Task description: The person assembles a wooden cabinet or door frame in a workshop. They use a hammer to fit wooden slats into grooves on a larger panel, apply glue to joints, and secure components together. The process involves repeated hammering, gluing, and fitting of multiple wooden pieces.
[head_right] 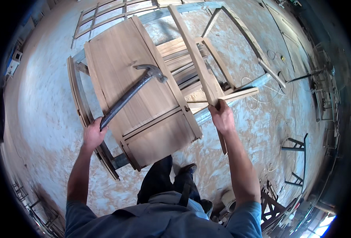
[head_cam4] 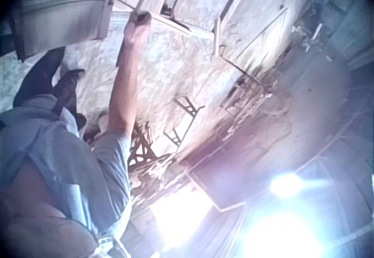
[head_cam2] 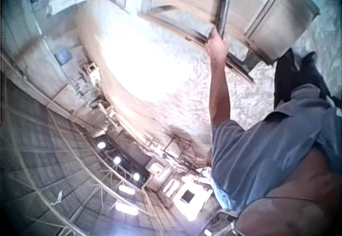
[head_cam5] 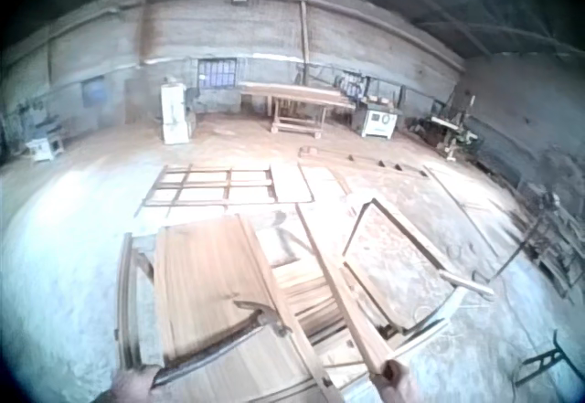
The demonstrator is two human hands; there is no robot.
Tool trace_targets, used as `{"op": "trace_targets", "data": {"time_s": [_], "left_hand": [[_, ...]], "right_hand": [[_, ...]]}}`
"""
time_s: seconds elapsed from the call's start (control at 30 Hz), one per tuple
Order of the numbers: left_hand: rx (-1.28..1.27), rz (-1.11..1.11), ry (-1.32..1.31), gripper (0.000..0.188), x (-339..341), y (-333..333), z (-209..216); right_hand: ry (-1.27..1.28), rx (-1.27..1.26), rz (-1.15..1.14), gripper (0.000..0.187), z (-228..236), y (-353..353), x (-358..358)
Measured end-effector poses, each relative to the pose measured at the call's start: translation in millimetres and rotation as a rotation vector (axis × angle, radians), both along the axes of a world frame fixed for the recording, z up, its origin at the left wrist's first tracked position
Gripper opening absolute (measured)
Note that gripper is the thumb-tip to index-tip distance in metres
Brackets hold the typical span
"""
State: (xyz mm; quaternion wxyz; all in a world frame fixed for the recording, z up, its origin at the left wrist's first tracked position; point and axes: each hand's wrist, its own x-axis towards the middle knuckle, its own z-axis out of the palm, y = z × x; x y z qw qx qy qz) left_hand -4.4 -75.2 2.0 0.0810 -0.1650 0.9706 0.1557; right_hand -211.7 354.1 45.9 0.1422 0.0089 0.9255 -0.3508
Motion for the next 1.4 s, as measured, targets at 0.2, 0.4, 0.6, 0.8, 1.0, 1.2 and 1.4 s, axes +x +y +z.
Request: {"op": "trace_targets", "data": {"time_s": [0.2, 0.4, 0.6, 0.8, 1.0, 1.2, 1.4], "left_hand": [[0.149, 0.344, -0.063, 0.046, -3.7, 78.6, -15.3], [0.365, 0.486, 0.046, 0.055, -40.8, 159.9, -26.4], [0.708, -0.291, 0.087, 0.057, 0.5, 286.3, 35.4], [1.777, -0.208, -0.397, 0.051, 112.9, 454.7, 65.7], [1.779, -0.242, -0.534, 0.035, 213.0, 565.1, 82.9], [1.835, -0.655, -0.601, 0.040, 271.8, 684.1, 109.7], [1.848, -0.951, -0.654, 0.041, 294.0, 750.7, 129.2]], "right_hand": [[0.032, -0.171, -0.130, 0.030, 3.6, 46.3, 100.5], [-0.006, -0.298, -0.179, 0.041, 13.3, 73.0, 196.6], [0.241, -0.057, -0.177, 0.046, 34.6, 121.5, 299.7], [0.493, 0.165, -0.289, 0.043, 41.3, 196.0, 436.7], [0.538, 0.270, -0.627, 0.055, 71.9, 269.4, 587.2], [0.935, 0.210, -1.284, 0.013, 82.6, 357.7, 777.0], [0.891, -0.204, -2.104, 0.024, 50.0, 377.5, 937.7]]}}
